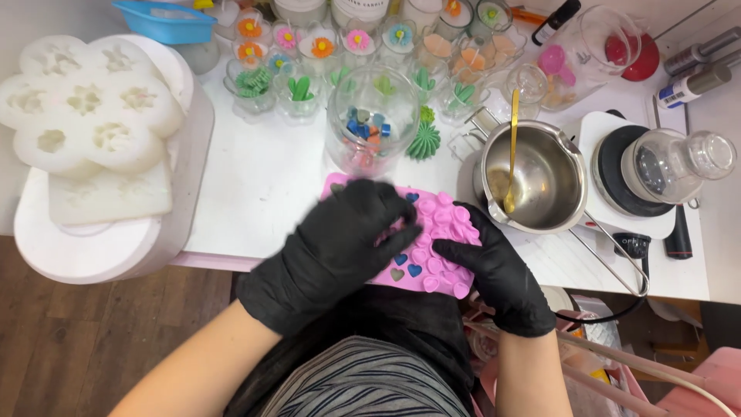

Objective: Remove small wax heart shapes from a silicone mold and place them into a glass jar.

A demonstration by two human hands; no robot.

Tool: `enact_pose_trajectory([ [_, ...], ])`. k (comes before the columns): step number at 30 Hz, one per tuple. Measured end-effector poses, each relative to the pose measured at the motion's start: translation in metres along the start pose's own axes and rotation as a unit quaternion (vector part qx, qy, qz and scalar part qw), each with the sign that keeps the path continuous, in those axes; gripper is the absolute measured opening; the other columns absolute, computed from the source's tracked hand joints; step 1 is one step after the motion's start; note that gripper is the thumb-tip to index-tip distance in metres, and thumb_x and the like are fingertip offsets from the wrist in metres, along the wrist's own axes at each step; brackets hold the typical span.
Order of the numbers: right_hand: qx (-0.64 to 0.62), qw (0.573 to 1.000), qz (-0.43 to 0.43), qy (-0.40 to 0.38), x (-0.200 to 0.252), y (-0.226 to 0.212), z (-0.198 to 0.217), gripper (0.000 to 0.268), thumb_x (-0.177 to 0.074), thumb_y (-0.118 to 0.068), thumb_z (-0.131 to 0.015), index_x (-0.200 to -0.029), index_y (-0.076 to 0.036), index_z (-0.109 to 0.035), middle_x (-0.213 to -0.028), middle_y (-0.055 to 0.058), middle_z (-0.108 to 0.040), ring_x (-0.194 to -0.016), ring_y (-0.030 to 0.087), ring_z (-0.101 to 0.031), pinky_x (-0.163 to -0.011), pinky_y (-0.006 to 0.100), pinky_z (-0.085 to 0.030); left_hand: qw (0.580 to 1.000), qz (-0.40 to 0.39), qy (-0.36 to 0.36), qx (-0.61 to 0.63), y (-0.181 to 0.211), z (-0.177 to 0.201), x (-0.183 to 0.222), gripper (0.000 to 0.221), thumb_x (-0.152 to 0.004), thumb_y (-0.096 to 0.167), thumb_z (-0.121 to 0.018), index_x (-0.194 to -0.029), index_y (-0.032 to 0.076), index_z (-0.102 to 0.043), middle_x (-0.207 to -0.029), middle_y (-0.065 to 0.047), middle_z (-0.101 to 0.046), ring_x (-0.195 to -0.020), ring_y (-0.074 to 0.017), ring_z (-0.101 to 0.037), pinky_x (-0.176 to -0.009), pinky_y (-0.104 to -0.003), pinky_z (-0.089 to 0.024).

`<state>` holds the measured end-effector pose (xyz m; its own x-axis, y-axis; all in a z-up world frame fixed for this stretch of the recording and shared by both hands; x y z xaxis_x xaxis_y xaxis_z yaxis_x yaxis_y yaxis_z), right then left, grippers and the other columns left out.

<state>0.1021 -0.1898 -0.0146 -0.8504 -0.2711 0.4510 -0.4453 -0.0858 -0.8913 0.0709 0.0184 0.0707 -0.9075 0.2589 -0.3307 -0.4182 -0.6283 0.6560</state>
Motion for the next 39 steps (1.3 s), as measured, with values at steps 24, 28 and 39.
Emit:
enact_pose_trajectory([
  [24,-0.219,0.973,-0.073,0.026,0.013,0.025,-0.002,0.056,-0.089,-0.012,-0.068,-0.143,-0.002,-0.057,-0.124,0.010,-0.070,-0.109,0.019,-0.070,-0.092,0.036,-0.055,0.984,-0.083,0.155,0.002,0.009,-0.053,0.064,0.050,-0.086,0.025,-0.082,-0.130,0.009,-0.064,-0.120,-0.010,-0.069,-0.109,-0.0332,-0.068,-0.102,-0.046,-0.052],
  [28,-0.261,0.963,-0.065,-0.026,0.016,0.019,-0.016,0.055,-0.089,-0.009,-0.069,-0.142,-0.002,-0.056,-0.122,0.010,-0.070,-0.107,0.021,-0.070,-0.092,0.038,-0.056,0.984,-0.039,0.132,0.110,0.007,-0.050,0.060,0.046,-0.090,0.023,-0.079,-0.130,0.006,-0.066,-0.119,-0.012,-0.070,-0.104,-0.0301,-0.068,-0.093,-0.041,-0.054],
  [39,0.047,0.998,-0.028,0.030,0.013,0.024,0.027,0.077,-0.074,0.003,-0.078,-0.145,-0.006,-0.048,-0.122,0.010,-0.071,-0.104,0.020,-0.072,-0.090,0.035,-0.058,0.985,-0.013,0.063,0.160,0.014,-0.053,0.044,0.025,-0.084,0.021,-0.084,-0.097,0.009,-0.067,-0.094,-0.005,-0.068,-0.089,-0.0253,-0.065,-0.082,-0.039,-0.050],
])
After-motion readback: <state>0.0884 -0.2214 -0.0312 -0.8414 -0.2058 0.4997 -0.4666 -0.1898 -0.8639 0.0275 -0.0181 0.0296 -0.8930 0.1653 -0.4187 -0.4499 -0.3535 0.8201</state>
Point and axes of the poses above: each hand's wrist, its own x-axis away from the middle knuckle, its own z-axis out of the back of the hand, y = z × x, the point moved 7 cm from there along -x, towards the middle knuckle
